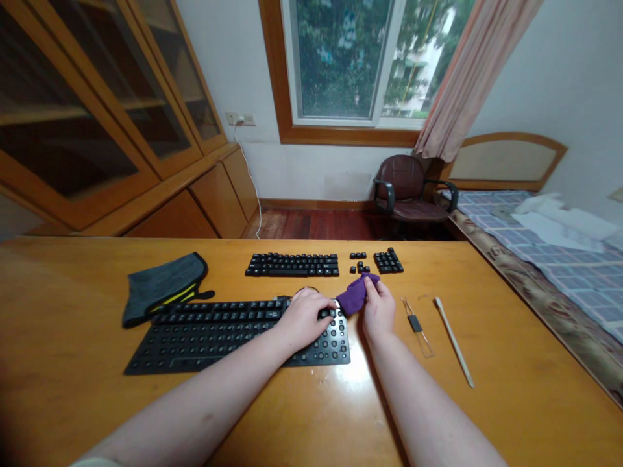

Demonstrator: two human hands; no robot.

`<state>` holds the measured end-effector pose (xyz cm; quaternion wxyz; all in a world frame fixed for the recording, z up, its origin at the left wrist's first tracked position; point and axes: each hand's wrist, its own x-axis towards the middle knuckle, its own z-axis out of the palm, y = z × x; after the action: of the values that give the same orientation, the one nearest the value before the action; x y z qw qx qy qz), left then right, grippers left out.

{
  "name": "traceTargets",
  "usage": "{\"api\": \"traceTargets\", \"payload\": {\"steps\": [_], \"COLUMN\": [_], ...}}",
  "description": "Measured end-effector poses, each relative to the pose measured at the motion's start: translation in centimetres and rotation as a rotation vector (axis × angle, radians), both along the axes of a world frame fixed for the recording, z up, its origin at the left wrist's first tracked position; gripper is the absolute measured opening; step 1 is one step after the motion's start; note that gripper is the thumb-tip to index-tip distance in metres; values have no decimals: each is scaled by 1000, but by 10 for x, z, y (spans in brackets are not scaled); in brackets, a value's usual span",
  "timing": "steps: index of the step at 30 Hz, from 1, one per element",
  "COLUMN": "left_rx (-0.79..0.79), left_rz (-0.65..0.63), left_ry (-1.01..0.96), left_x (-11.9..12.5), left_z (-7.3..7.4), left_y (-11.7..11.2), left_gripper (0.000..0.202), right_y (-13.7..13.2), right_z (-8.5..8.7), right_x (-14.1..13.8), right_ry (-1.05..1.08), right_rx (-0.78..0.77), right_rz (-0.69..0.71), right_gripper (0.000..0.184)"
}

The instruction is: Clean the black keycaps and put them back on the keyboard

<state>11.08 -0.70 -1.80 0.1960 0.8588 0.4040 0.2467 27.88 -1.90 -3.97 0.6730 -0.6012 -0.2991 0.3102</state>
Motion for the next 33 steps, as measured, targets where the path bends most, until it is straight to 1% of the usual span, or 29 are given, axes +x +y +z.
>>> {"api": "traceTargets", "payload": {"steps": [3, 7, 12, 15, 17, 20, 22, 23, 25, 27, 30, 33], "left_rx": [0, 26, 61, 77, 109, 208, 252, 252, 229, 197, 163, 125], "left_rz": [-7, -31, -40, -37, -37, -67, -70, -59, -8, 35, 41, 37], "left_ry": [10, 25, 28, 58, 94, 188, 259, 291, 348, 396, 437, 453], "left_x": [0, -2, -3, -2, -3, -2, 0, 1, 4, 6, 9, 8], "left_z": [0, 1, 1, 2, 4, 6, 6, 5, 4, 1, -2, -3], "left_y": [1, 0, -1, 0, -2, -11, -22, -27, -37, -44, -48, -46], "left_gripper": [19, 17, 14, 17, 20, 17, 23, 31, 48, 58, 63, 66], "right_y": [0, 2, 1, 1, 1, 3, 3, 3, 2, 1, 1, 1], "right_z": [-1, -4, -5, -5, -5, -7, -7, -7, -6, -4, -3, -3], "right_x": [1, 2, 2, 2, 2, 2, 1, 1, 1, 0, -1, -1], "right_ry": [19, -8, 15, 25, 48, 83, 81, 76, 70, 80, 96, 104], "right_rx": [6, -6, 0, 4, 15, 32, 38, 39, 38, 39, 37, 37], "right_rz": [19, -3, 2, 14, 32, 46, 40, 36, 44, 54, 55, 52], "right_gripper": [35, 35, 36, 37, 36, 34, 34, 34, 33, 33, 32, 33]}}
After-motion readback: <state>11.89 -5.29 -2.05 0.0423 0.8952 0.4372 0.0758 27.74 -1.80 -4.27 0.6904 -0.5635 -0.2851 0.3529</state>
